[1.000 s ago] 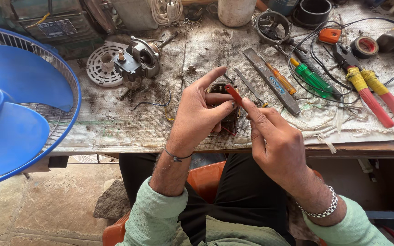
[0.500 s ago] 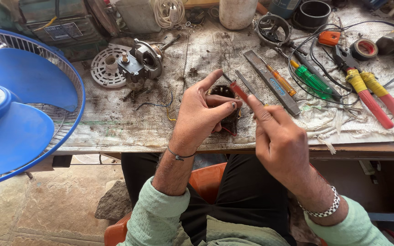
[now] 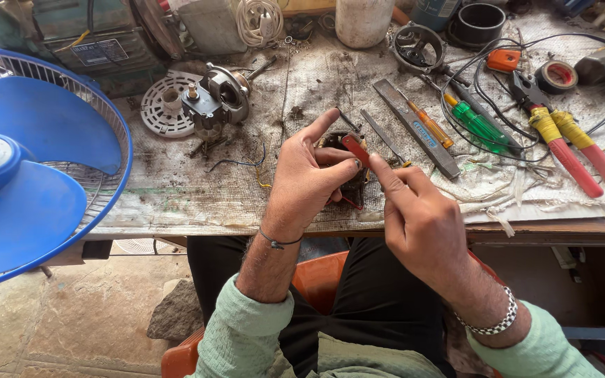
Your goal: The person works on a disassembled electric motor stator at a cluttered workbench. They cut and scrape the old copper windings with a red blade-like tool, pull and separate the wire ends by hand, use pliers to grip and extract wire pieces from the stator slots, and finally file a small component.
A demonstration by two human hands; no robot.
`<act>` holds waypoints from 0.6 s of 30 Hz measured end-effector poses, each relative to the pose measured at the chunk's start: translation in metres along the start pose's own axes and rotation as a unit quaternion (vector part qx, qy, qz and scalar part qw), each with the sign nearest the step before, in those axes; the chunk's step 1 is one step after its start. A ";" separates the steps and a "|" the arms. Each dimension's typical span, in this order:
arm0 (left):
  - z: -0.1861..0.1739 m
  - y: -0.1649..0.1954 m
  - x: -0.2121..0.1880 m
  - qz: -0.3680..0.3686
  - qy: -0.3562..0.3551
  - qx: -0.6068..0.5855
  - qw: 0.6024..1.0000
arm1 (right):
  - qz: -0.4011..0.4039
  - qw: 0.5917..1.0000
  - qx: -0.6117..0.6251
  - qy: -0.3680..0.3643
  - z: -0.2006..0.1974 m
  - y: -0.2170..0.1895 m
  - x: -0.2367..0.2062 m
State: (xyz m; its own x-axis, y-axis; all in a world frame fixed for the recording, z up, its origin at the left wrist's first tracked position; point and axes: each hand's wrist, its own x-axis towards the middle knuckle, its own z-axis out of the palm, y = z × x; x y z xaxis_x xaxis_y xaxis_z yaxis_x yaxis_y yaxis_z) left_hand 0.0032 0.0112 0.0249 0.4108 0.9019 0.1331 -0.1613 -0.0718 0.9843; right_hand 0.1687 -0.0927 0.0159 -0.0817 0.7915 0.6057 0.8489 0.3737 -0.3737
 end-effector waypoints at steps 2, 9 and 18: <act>-0.001 0.000 -0.001 -0.010 -0.005 -0.028 1.000 | 0.013 1.000 -0.026 0.011 0.000 0.002 0.001; 0.000 -0.001 -0.002 -0.015 -0.002 -0.020 1.000 | 0.020 0.999 -0.025 -0.012 0.002 0.003 0.000; -0.001 -0.003 -0.002 -0.010 -0.006 -0.047 0.999 | 0.018 0.999 -0.034 0.021 -0.001 0.002 0.001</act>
State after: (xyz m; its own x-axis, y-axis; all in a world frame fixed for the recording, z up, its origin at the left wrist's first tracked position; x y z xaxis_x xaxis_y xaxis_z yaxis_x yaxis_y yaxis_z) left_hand 0.0019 0.0100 0.0214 0.4251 0.8979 0.1145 -0.2365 -0.0119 0.9716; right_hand 0.1713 -0.0919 0.0161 -0.0305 0.7825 0.6219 0.8849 0.3105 -0.3473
